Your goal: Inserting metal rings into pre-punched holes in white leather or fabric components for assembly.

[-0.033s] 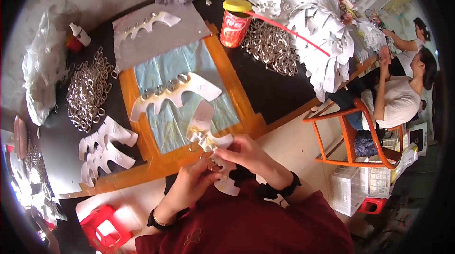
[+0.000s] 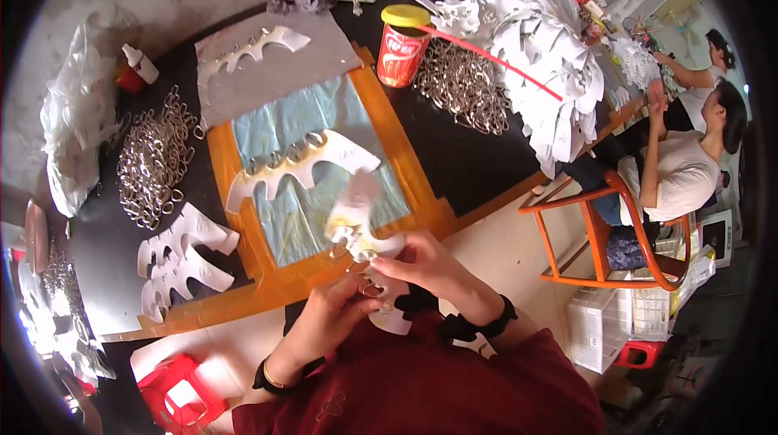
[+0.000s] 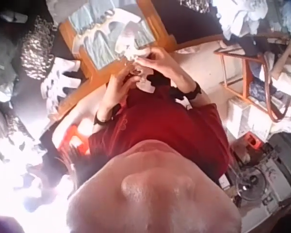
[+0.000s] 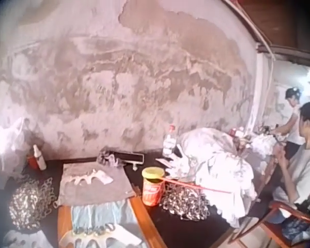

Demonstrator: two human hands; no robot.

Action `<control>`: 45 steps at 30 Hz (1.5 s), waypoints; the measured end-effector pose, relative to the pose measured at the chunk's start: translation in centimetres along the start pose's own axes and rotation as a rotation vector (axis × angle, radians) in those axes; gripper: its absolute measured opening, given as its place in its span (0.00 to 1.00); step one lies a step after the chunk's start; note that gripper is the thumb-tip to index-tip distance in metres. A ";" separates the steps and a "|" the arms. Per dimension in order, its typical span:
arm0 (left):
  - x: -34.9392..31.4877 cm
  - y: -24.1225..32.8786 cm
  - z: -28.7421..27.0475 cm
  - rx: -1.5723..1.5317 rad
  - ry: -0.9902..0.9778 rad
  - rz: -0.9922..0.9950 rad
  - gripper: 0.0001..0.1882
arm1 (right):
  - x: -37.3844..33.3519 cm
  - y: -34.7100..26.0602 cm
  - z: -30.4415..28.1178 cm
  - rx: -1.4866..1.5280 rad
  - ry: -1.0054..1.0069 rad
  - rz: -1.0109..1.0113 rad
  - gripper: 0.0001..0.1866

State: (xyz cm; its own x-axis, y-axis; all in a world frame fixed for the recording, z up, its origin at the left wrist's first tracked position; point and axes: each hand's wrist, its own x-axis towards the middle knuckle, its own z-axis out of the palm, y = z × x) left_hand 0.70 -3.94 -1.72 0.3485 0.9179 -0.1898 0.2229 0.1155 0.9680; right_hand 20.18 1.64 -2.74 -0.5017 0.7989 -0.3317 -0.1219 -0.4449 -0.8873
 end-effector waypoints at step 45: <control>0.8 0.8 -11.6 0.465 0.476 0.111 0.16 | -0.2 -24.9 -21.8 0.494 0.554 -0.689 0.24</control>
State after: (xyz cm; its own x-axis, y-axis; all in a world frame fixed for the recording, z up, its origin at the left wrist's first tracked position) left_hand -9.35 1.31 0.77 -0.0234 0.9944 0.1034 0.6149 -0.0673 0.7857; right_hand 41.96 21.32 12.45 0.2644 0.9644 -0.0106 -0.6388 0.1669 -0.7510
